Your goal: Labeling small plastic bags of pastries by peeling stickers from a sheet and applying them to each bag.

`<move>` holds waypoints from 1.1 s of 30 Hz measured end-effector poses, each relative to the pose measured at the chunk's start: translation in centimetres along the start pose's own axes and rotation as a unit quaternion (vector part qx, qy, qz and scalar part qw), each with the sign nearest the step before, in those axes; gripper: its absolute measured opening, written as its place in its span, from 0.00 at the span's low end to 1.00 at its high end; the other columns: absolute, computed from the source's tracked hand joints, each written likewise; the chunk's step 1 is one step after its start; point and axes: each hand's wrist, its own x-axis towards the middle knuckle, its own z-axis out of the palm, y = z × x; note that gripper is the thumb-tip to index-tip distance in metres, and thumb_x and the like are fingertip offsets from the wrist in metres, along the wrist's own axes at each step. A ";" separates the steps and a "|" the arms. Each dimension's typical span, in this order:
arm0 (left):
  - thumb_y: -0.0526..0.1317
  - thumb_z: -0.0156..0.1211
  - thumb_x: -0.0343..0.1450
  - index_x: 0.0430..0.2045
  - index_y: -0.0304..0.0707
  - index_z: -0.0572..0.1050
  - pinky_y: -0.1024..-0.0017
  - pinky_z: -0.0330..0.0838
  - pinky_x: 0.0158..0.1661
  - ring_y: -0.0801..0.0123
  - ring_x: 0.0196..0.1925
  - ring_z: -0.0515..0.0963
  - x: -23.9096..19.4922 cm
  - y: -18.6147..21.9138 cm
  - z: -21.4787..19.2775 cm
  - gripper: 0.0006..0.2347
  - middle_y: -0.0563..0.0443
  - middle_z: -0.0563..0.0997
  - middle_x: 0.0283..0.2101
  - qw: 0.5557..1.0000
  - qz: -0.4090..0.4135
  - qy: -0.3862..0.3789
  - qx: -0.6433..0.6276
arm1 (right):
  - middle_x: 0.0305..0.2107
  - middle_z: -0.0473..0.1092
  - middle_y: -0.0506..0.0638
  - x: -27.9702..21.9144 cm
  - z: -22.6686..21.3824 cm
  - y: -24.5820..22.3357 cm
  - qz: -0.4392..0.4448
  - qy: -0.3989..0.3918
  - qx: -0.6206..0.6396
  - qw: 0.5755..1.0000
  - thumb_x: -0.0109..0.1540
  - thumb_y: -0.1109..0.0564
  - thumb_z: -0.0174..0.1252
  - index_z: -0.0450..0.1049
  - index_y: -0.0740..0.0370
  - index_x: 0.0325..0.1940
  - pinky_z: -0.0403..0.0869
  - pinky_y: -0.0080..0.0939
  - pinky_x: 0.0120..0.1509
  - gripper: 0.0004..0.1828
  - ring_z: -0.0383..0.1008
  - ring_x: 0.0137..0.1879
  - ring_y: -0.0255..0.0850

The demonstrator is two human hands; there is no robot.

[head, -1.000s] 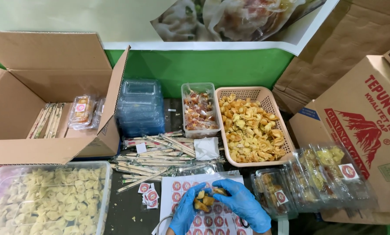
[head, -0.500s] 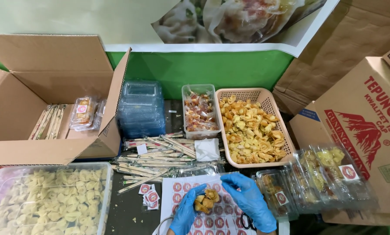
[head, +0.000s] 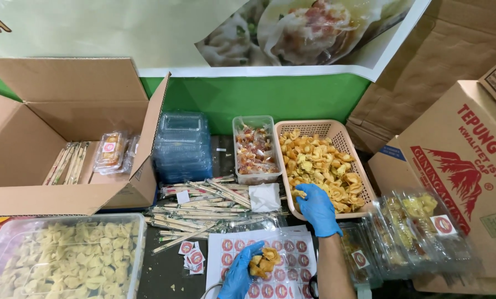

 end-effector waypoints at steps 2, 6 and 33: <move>0.57 0.43 0.74 0.64 0.43 0.76 0.52 0.79 0.56 0.47 0.64 0.78 -0.6 0.8 0.6 0.28 0.43 0.75 0.69 1.000 -0.004 0.002 -0.004 | 0.58 0.73 0.51 1.3 1.2 0.8 -0.006 -0.024 -0.019 1.000 0.60 0.56 0.58 0.77 0.50 0.61 0.76 0.54 0.64 0.24 0.74 0.62 0.50; 0.58 0.46 0.73 0.64 0.42 0.76 0.50 0.78 0.56 0.46 0.64 0.78 -0.9 1.2 0.8 0.29 0.43 0.74 0.70 1.000 -0.021 -0.009 -0.017 | 0.57 0.74 0.51 1.9 2.0 1.2 0.013 -0.065 -0.038 0.997 0.62 0.49 0.57 0.76 0.44 0.61 0.77 0.56 0.61 0.22 0.76 0.60 0.54; 0.54 0.44 0.75 0.63 0.38 0.76 0.55 0.74 0.63 0.49 0.68 0.75 -0.4 0.1 -0.1 0.27 0.41 0.76 0.68 0.998 0.054 -0.038 -0.020 | 0.55 0.75 0.49 -0.1 0.3 -1.8 0.032 0.029 -0.016 0.999 0.68 0.47 0.50 0.79 0.43 0.55 0.76 0.58 0.56 0.15 0.76 0.56 0.53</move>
